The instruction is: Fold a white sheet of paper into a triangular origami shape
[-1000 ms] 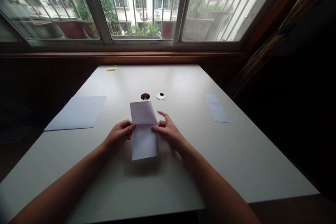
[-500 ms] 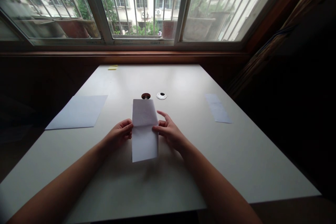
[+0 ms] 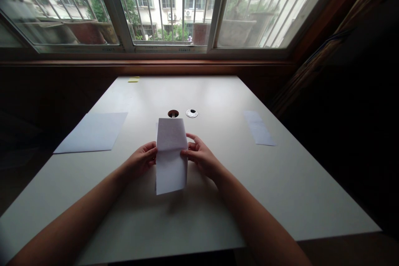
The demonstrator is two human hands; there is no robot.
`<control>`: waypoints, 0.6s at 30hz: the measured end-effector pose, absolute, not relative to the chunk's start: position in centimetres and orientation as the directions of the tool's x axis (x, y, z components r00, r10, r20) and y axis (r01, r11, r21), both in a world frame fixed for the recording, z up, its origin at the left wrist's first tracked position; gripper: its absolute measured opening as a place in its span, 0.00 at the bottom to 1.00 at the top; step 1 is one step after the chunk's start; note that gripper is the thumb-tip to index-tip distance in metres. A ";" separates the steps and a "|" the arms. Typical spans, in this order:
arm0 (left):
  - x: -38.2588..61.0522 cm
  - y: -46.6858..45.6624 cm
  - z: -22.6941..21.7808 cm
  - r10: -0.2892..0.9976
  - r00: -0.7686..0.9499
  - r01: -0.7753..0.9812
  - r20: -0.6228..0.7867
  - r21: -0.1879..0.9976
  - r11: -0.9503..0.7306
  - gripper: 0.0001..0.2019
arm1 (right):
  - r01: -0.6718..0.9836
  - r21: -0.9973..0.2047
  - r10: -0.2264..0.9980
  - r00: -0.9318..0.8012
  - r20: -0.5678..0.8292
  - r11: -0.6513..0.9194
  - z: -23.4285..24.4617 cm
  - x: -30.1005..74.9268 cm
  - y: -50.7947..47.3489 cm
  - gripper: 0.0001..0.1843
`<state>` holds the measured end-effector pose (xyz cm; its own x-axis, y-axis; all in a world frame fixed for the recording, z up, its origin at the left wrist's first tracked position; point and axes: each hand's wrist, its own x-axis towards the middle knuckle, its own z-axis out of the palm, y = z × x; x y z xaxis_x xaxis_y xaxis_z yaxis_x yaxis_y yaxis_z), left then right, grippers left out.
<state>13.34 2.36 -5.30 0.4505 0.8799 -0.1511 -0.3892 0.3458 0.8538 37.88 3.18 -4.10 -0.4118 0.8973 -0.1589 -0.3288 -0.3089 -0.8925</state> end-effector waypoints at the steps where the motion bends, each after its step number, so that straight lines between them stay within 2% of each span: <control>1: 13.4 2.4 -5.3 0.879 0.451 -0.386 -0.152 0.855 0.346 0.16 | -0.329 -0.893 0.898 -0.411 -0.156 -0.306 -4.1 37.9 3.2 0.38; 5: 13.3 2.4 -5.4 0.887 0.435 -0.355 -0.153 0.877 0.325 0.16 | -0.319 -0.898 0.901 -0.402 -0.161 -0.303 -4.1 37.9 3.1 0.38; 11: 13.3 2.4 -5.5 0.940 0.322 -0.314 -0.118 0.923 0.223 0.16 | -0.321 -0.909 0.932 -0.328 -0.155 -0.264 -4.0 37.8 3.1 0.38; 18: 13.4 2.2 -5.3 0.927 0.356 -0.300 -0.120 0.925 0.235 0.14 | -0.316 -0.913 0.942 -0.293 -0.164 -0.258 -3.8 38.0 3.2 0.38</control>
<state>13.37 2.24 -5.25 0.3556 0.9269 -0.1199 -0.3001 0.2347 0.9246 37.99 3.19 -3.79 -0.2930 0.9419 -0.1644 -0.3156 -0.2576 -0.9133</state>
